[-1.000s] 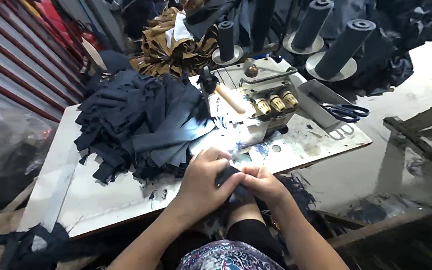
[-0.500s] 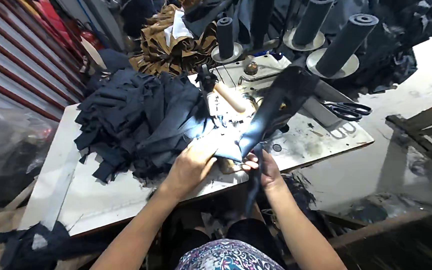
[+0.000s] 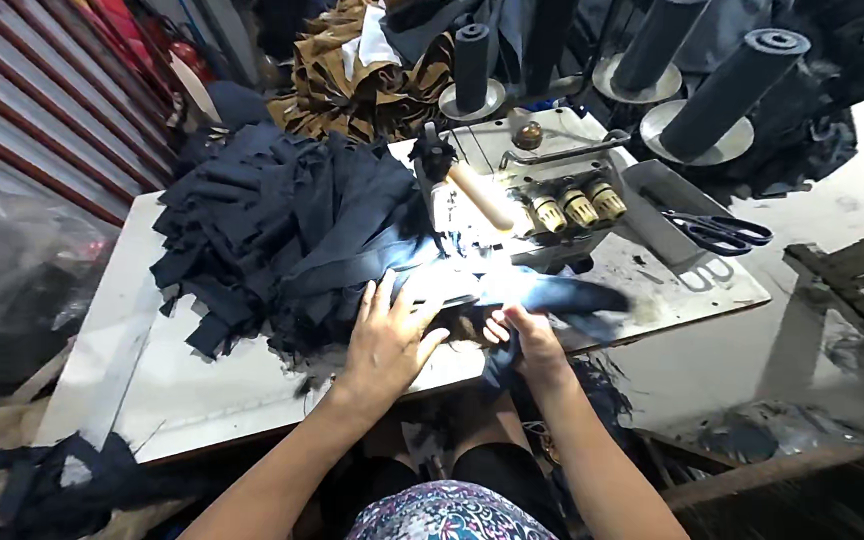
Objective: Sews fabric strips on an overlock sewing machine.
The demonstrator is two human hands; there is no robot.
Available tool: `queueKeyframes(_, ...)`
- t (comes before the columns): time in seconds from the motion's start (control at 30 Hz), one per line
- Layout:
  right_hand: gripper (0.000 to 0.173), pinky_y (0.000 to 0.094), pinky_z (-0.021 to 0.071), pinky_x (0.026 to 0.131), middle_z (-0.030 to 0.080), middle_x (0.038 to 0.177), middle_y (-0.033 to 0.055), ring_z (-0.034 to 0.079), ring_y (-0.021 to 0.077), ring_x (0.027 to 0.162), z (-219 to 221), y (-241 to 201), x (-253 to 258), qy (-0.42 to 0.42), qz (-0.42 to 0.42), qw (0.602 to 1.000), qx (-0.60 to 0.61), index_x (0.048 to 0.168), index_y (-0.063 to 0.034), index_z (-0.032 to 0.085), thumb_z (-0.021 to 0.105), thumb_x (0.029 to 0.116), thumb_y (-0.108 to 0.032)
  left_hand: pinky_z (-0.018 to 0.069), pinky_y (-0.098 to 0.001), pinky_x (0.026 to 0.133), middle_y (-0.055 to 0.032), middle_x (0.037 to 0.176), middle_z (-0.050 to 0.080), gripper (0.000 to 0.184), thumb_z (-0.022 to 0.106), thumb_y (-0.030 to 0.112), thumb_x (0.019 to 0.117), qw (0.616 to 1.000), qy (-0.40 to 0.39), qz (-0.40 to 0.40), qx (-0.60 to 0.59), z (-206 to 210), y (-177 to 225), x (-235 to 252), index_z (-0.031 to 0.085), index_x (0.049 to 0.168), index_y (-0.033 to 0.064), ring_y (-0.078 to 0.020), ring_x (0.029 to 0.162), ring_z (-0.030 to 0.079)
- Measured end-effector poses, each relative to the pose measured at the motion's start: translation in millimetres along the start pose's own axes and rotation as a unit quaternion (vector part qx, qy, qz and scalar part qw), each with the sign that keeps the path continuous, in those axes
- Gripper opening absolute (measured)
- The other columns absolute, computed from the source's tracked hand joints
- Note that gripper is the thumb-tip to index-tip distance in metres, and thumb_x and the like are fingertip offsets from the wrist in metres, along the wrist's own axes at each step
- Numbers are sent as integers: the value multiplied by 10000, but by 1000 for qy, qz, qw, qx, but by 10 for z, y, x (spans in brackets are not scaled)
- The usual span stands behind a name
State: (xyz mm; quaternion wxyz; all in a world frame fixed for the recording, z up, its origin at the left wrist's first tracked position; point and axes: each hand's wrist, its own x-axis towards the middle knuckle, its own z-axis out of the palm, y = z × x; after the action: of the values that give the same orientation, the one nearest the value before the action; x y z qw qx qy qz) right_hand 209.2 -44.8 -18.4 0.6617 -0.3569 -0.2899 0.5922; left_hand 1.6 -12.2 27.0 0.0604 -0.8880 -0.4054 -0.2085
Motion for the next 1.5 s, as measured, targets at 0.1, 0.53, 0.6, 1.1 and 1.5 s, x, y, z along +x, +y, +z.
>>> queueKeyframes(0.1,326,232,488,485,489,507,-35,493,65,433,179,-70,95,137,-10,990,-20,792,-95,567,442,1088,-151,374,-620,1149,-147,1372,646,459,578,422,985,999,4,30,-28,16,35,37,702,1298,111,-377,1385,523)
queueKeyframes(0.53,197,208,502,464,579,615,8,547,75,472,303,35,215,198,-77,976,-48,920,-51,594,478,1074,-94,376,-557,1163,-64,1416,636,448,469,391,1048,993,-43,69,-86,-2,-162,372,675,1350,132,-274,1395,525)
queueKeyframes(0.6,242,199,486,462,565,587,-7,532,63,460,318,35,177,200,-72,975,-59,875,-51,587,464,1077,-98,367,-549,1181,-88,1414,635,437,413,369,1083,990,-39,118,-68,-2,-268,447,678,1346,143,-281,1401,522)
queueKeyframes(1.1,403,121,450,545,575,639,-116,521,-49,553,440,-145,-497,-107,-50,990,-80,847,-176,655,458,1070,-448,597,-202,738,0,837,724,261,743,227,912,912,21,-47,-407,-297,383,25,707,1101,51,-31,767,701)
queueKeyframes(1.5,147,157,456,527,563,636,-118,502,-26,529,-349,-325,-330,-62,-121,986,-100,886,-262,662,754,913,-373,501,-222,722,41,960,606,324,481,143,1030,945,-38,-97,-309,-881,-277,-5,709,1260,151,-36,823,574)
